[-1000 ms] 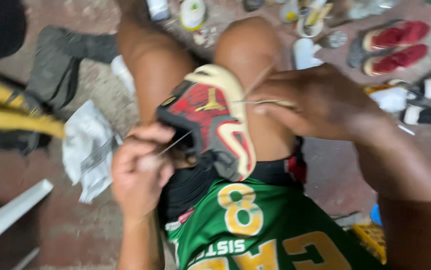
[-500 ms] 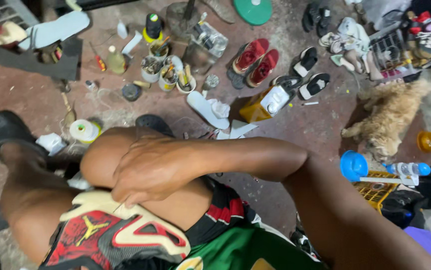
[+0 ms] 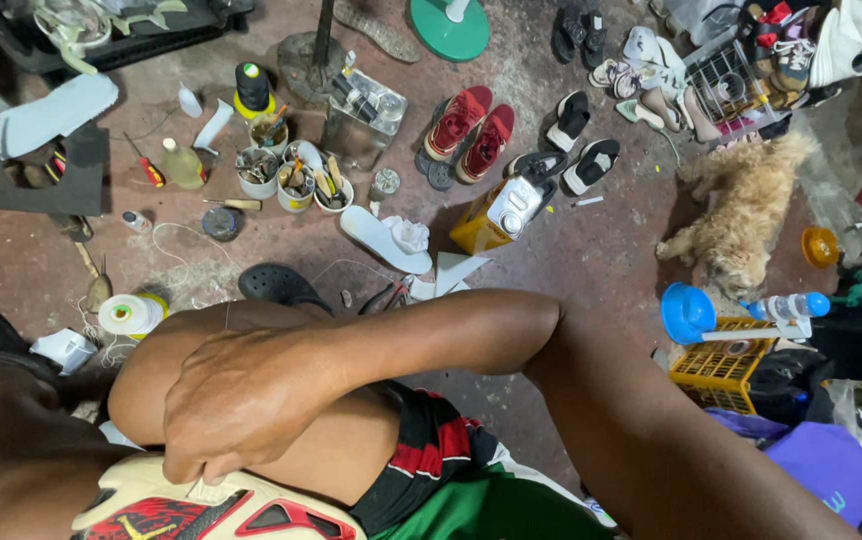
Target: The person stitches a sneaker by hand using a needle and thread, pulling the thread through the sole and upper of the shoe while holding it on their lap.
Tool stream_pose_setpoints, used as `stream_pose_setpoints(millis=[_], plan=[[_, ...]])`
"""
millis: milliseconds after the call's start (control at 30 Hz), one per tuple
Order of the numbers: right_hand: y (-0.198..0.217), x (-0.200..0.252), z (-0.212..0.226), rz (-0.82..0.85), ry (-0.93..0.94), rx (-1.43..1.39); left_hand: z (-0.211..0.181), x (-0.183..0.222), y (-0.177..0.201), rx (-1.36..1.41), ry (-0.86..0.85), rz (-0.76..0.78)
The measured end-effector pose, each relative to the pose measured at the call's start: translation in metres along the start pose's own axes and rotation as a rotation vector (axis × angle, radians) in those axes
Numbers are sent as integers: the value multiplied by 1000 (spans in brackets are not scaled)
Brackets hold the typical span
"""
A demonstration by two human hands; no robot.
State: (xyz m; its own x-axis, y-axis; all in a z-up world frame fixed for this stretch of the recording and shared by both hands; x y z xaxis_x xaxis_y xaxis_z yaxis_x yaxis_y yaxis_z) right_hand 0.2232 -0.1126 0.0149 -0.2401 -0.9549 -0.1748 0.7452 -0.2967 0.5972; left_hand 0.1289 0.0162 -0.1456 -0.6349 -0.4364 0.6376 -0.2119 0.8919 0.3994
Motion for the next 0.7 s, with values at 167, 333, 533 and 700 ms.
stream_pose_setpoints(millis=[167,333,533,700], plan=[[-2,6,-5,37,36,-36,-11,-15,-5,-54,-21,138],[14,24,7,15,-97,-23,19,48,52,-180,16,147],[6,13,40,91,-270,354,-69,83,40,-156,-550,172],[-5,5,50,79,-314,516,-88,96,49,-303,-723,17]])
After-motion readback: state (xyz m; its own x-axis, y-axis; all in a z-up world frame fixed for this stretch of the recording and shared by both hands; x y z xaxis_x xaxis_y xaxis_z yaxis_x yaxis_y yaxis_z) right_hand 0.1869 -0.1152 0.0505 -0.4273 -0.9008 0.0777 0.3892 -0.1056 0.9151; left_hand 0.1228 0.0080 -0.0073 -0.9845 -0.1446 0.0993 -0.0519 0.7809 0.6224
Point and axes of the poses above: each hand's wrist, its own x-axis away from the middle knuckle, its own y-axis out of the back of the hand, z = x × y, the point moved 9 cm from there along -x, towards the middle knuckle, and after that the axes turned 12 degrees about -x, right-handed, at the moved point
